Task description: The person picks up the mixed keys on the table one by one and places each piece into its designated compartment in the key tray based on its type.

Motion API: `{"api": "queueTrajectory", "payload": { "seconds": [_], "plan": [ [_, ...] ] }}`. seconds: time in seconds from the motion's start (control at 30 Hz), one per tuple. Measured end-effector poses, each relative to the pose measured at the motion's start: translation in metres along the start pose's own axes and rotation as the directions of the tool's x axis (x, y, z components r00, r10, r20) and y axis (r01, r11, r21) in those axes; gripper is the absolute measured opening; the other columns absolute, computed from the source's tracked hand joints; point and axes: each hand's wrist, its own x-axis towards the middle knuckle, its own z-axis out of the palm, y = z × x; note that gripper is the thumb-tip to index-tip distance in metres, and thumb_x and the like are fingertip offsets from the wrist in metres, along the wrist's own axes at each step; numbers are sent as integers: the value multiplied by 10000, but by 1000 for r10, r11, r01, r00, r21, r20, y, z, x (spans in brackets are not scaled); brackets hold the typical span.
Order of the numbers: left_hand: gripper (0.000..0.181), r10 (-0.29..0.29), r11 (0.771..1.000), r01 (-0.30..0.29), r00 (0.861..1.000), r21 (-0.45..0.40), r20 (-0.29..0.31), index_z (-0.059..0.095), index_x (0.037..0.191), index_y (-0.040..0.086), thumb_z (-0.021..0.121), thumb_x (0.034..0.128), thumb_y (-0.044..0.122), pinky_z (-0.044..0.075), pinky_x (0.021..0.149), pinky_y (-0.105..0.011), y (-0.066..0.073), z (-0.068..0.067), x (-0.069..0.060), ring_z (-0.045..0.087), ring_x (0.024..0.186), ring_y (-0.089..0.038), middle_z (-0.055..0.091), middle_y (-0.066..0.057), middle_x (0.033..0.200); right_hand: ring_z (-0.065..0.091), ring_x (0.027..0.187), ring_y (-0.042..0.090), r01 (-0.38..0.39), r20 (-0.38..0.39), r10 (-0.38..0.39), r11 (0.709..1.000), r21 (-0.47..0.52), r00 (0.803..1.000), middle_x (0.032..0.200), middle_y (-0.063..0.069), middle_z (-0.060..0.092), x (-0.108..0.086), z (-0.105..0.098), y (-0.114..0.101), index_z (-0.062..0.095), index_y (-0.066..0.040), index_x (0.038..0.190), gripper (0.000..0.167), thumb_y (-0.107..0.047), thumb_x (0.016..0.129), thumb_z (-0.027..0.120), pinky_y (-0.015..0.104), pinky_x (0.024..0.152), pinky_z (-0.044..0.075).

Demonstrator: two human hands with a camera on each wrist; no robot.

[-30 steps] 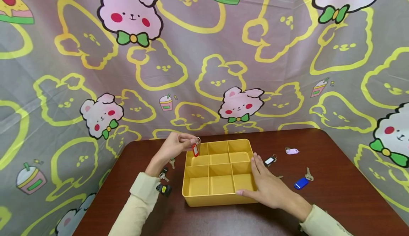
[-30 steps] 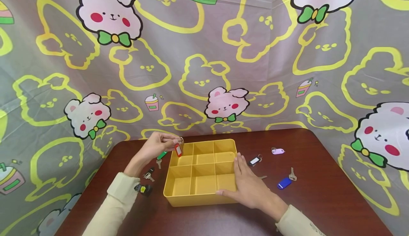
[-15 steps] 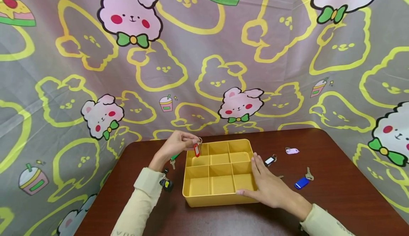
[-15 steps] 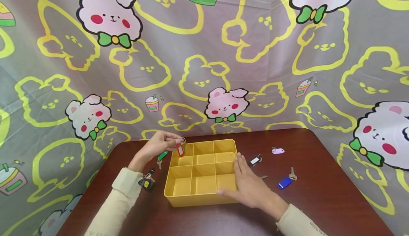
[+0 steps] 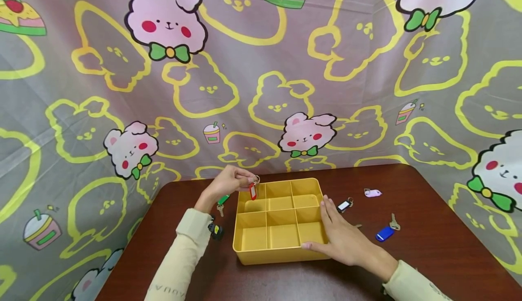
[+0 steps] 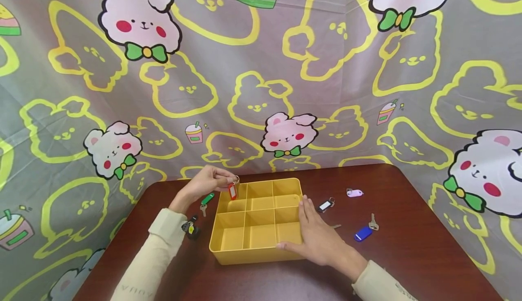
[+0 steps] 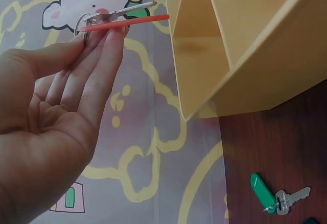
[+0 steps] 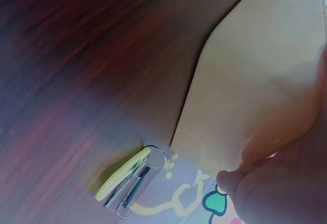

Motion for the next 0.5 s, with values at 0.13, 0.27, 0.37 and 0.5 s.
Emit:
{"api": "queueTrajectory", "payload": {
  "seconds": [0.13,0.27,0.37,0.5],
  "plan": [
    [260,-19,1000,19,1000,7,2,746,1241,-37,604,1051,68,612,990,-471,-2,-1,3,752,1162,-320,759,-203,1264,193,1625,436,-6,6,6,1000,5,1000,1743,293,106,0,0,1,209,98,1629,1270,-861,870,550,559,1225,390],
    [246,-44,999,44,999,20,1,759,1213,-32,604,1046,60,610,986,-490,-6,-4,7,774,1108,-275,773,-192,1234,183,1628,433,-12,14,11,1000,14,1000,1745,288,98,-1,0,1,199,95,1632,1256,-836,877,574,565,1225,385],
    [234,-56,998,56,998,21,7,767,1190,-32,611,1041,59,606,987,-507,-7,-5,10,778,1092,-274,778,-191,1218,184,1627,432,-12,14,12,1000,14,1000,1745,287,99,-1,0,0,202,96,1630,1262,-846,874,567,562,1228,382],
    [238,-45,998,44,999,35,25,768,1182,-41,609,1043,67,587,1004,-542,-9,-7,13,780,1078,-258,778,-195,1216,190,1625,437,-10,12,10,1000,5,1000,1743,290,101,0,-1,0,210,100,1627,1278,-871,865,542,559,1235,377]
  ]
}}
